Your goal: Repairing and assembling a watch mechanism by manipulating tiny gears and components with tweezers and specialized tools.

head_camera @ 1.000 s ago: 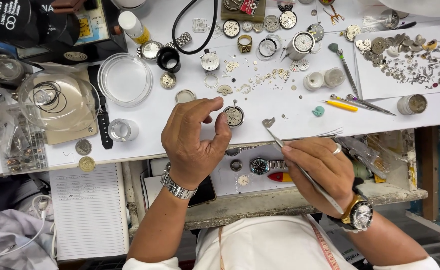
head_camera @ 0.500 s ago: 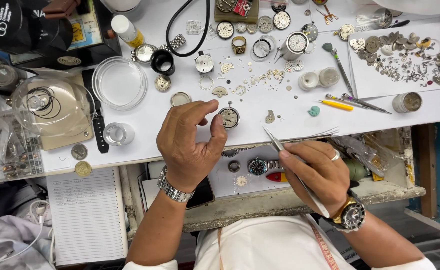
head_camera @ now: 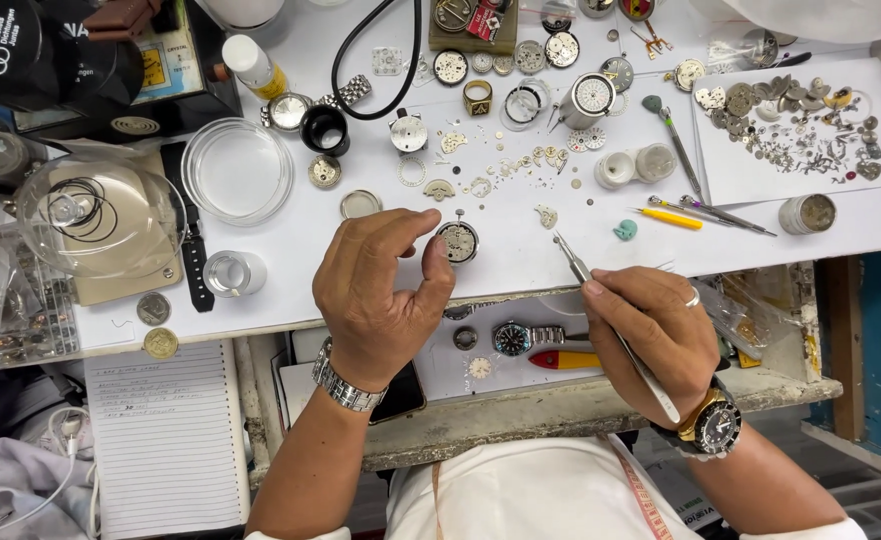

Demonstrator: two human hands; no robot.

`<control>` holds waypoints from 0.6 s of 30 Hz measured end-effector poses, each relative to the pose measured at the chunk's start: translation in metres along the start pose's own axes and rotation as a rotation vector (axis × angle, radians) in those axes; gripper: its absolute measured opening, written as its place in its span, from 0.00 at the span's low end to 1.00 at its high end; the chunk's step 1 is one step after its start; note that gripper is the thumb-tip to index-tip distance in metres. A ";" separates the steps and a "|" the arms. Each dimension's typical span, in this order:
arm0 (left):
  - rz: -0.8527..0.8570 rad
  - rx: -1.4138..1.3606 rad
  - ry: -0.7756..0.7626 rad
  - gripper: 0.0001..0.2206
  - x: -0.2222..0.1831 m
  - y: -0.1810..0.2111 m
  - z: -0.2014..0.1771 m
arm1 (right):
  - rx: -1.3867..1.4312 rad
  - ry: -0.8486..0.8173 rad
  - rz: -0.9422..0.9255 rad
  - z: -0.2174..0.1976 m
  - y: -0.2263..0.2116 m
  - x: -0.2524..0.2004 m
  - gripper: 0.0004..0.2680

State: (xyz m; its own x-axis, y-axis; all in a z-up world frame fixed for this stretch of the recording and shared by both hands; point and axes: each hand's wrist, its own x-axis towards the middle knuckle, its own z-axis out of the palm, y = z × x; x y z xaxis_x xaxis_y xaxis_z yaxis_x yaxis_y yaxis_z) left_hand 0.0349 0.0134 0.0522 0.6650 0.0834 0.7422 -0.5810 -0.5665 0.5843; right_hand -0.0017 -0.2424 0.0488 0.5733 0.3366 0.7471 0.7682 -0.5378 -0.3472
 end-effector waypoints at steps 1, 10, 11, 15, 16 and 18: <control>-0.003 -0.003 -0.001 0.09 0.000 0.000 0.000 | 0.008 0.004 0.011 -0.001 -0.001 0.000 0.08; 0.000 -0.001 -0.007 0.09 -0.001 -0.001 0.000 | 0.002 0.009 -0.004 0.006 0.004 -0.002 0.08; 0.001 0.002 -0.007 0.09 0.000 -0.001 0.000 | -0.007 0.003 -0.016 0.007 0.005 -0.002 0.09; -0.002 -0.002 -0.011 0.09 -0.001 -0.002 0.000 | -0.023 -0.009 -0.045 0.003 0.013 -0.006 0.09; 0.004 -0.004 -0.009 0.09 -0.001 -0.002 0.001 | -0.019 -0.003 -0.082 0.002 0.017 -0.008 0.09; 0.007 -0.005 -0.009 0.09 0.000 -0.001 0.000 | -0.013 0.002 -0.117 0.000 0.024 -0.013 0.09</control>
